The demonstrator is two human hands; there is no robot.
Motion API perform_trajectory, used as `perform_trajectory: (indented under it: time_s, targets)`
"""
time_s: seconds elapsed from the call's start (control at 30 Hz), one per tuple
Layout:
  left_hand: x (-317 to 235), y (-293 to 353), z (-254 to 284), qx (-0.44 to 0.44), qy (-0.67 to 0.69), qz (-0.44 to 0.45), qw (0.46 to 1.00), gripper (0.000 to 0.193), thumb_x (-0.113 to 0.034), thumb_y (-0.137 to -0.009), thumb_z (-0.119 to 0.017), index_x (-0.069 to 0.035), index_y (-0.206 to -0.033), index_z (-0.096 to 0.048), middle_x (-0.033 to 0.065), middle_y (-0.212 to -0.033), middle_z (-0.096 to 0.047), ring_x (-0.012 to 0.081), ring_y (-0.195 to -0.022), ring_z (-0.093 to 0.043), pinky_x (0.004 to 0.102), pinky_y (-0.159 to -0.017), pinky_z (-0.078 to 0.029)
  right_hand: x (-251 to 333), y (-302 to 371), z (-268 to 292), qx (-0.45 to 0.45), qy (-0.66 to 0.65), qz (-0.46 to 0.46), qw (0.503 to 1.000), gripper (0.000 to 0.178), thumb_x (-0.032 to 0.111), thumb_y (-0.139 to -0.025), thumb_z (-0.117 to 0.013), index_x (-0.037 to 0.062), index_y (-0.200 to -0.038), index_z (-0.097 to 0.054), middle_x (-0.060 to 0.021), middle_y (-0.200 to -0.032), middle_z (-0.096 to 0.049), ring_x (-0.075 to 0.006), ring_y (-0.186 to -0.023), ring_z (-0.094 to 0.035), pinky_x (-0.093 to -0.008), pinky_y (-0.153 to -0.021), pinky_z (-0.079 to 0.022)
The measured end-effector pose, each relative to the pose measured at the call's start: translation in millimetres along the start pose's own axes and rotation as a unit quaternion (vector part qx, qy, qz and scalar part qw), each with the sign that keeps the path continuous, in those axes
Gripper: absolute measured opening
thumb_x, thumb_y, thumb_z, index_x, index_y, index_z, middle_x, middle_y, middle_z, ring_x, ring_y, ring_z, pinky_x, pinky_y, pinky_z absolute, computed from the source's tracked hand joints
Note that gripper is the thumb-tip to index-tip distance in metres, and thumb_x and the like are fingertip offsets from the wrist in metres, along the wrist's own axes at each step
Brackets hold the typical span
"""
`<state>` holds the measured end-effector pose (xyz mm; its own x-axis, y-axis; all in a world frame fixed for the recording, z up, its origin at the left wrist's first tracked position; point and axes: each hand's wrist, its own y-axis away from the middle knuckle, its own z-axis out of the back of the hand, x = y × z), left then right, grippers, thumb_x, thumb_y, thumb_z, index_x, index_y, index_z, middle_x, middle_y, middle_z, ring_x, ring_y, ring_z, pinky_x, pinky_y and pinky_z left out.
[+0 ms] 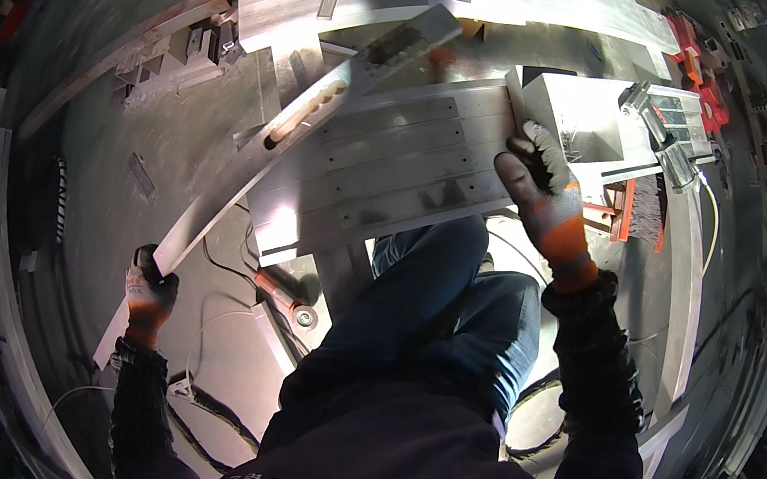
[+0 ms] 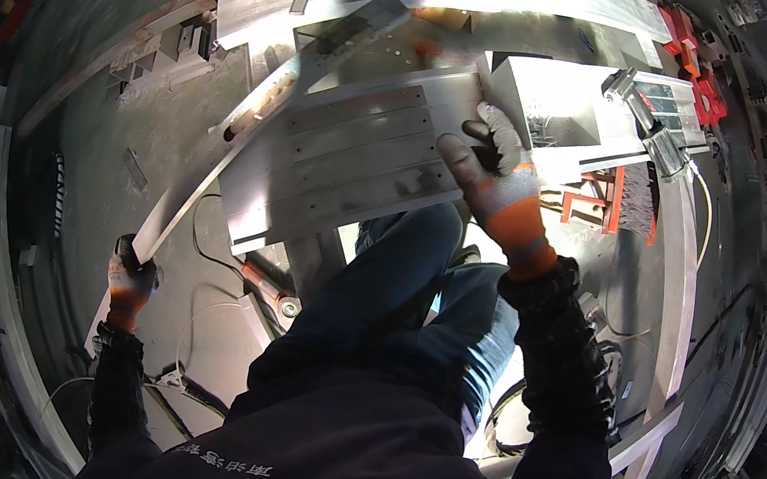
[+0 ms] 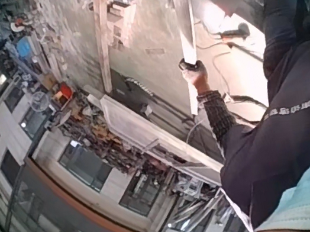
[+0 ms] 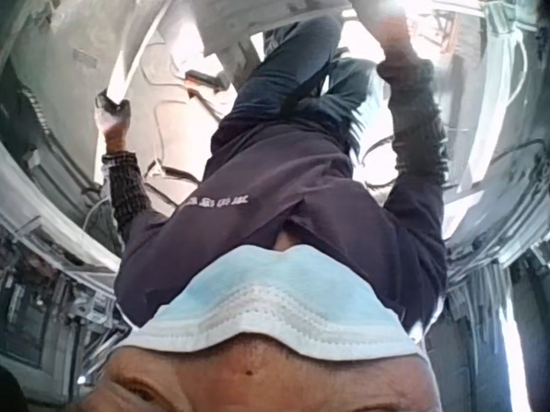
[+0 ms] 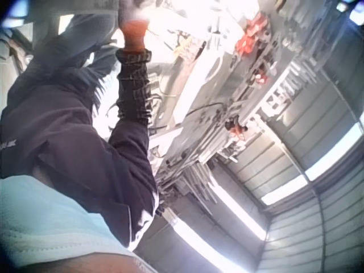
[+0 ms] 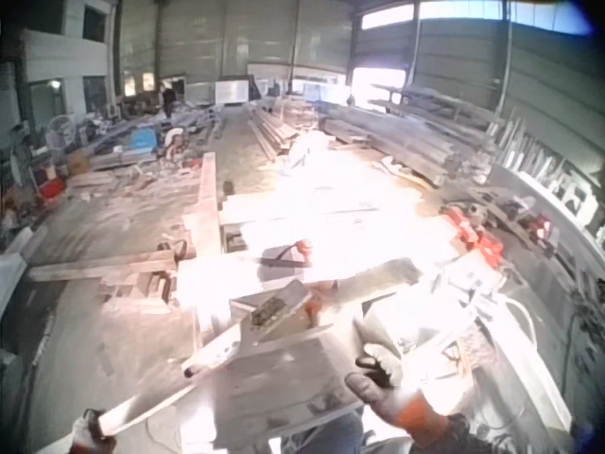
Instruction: The person assembles a metal frame by positioning metal pieces and securing them with a power drill. They handle metal strips and fasteners, aligning components and drilling screws into the frame.
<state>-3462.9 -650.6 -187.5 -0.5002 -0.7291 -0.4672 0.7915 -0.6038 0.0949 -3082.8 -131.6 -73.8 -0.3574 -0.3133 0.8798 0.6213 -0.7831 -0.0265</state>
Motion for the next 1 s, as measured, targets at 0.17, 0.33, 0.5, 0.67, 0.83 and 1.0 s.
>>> perform_trajectory:
  time_s: [0.17, 0.33, 0.5, 0.67, 0.83, 1.0]
  targets:
    - [-23.9, -1.0, 0.6, 0.006, -0.081, -0.120, 0.989, 0.046, 0.001, -0.072, -0.069, -0.005, -0.117, -0.063, 0.0191, -0.107, -0.066, 0.0448, -0.104, -0.062, 0.0537, -0.095, -0.050, 8.0, 21.3, -60.6, 0.021, -0.462, -0.203, 0.863, 0.089, 0.055, -0.100, -0.071, -0.0002, -0.161, -0.038, -0.0223, -0.140, -0.063, -0.0350, -0.114, -0.074, -0.0442, -0.093, -0.063]
    - [-29.1, 19.1, -6.7, -0.012, -0.074, -0.179, 0.981, 0.049, -0.005, -0.073, -0.071, -0.007, -0.122, -0.062, 0.0163, -0.101, -0.065, 0.0434, -0.101, -0.063, 0.0537, -0.109, -0.048, -13.5, 44.1, -88.6, 0.103, -0.429, -0.214, 0.872, 0.056, 0.045, -0.109, -0.063, 0.0007, -0.143, -0.061, -0.0165, -0.121, -0.074, -0.0284, -0.109, -0.074, -0.0421, -0.092, -0.062]
    - [-28.3, 35.9, -25.9, -0.009, -0.125, -0.105, 0.986, 0.042, -0.008, -0.078, -0.073, -0.012, -0.119, -0.065, 0.0180, -0.104, -0.069, 0.0449, -0.100, -0.065, 0.0568, -0.105, -0.048, -13.6, 43.5, -91.1, 0.219, -0.085, -0.047, 0.971, 0.040, 0.035, -0.107, -0.065, 0.0058, -0.135, -0.070, -0.0143, -0.118, -0.076, -0.0291, -0.105, -0.075, -0.0426, -0.088, -0.060]
    - [-15.9, 42.0, -26.8, -0.019, -0.049, -0.035, 0.998, 0.040, -0.005, -0.076, -0.072, -0.009, -0.115, -0.065, 0.0201, -0.104, -0.071, 0.0475, -0.100, -0.066, 0.0556, -0.098, -0.051, -33.0, -2.0, -99.4, 0.280, 0.385, 0.125, 0.871, 0.027, 0.025, -0.099, -0.069, 0.0151, -0.123, -0.075, -0.0158, -0.116, -0.075, -0.0391, -0.111, -0.072, -0.0500, -0.094, -0.058]
    - [7.7, 60.1, -20.0, -0.044, 0.027, 0.021, 0.998, 0.039, -0.005, -0.076, -0.072, -0.008, -0.114, -0.066, 0.0223, -0.104, -0.072, 0.0468, -0.100, -0.068, 0.0523, -0.090, -0.055, -37.4, -23.9, -126.3, 0.344, 0.547, 0.138, 0.751, 0.028, 0.020, -0.091, -0.072, 0.0175, -0.119, -0.077, -0.0141, -0.116, -0.076, -0.0362, -0.112, -0.073, -0.0506, -0.094, -0.059]
    - [15.9, 73.9, -18.8, -0.034, -0.020, 0.046, 0.998, 0.040, -0.006, -0.076, -0.073, -0.008, -0.116, -0.066, 0.0228, -0.104, -0.072, 0.0471, -0.100, -0.068, 0.0521, -0.090, -0.056, -20.3, -28.6, -129.5, 0.396, 0.538, 0.113, 0.735, 0.034, 0.019, -0.091, -0.071, 0.0124, -0.124, -0.074, -0.0185, -0.123, -0.074, -0.0380, -0.116, -0.072, -0.0499, -0.098, -0.058]
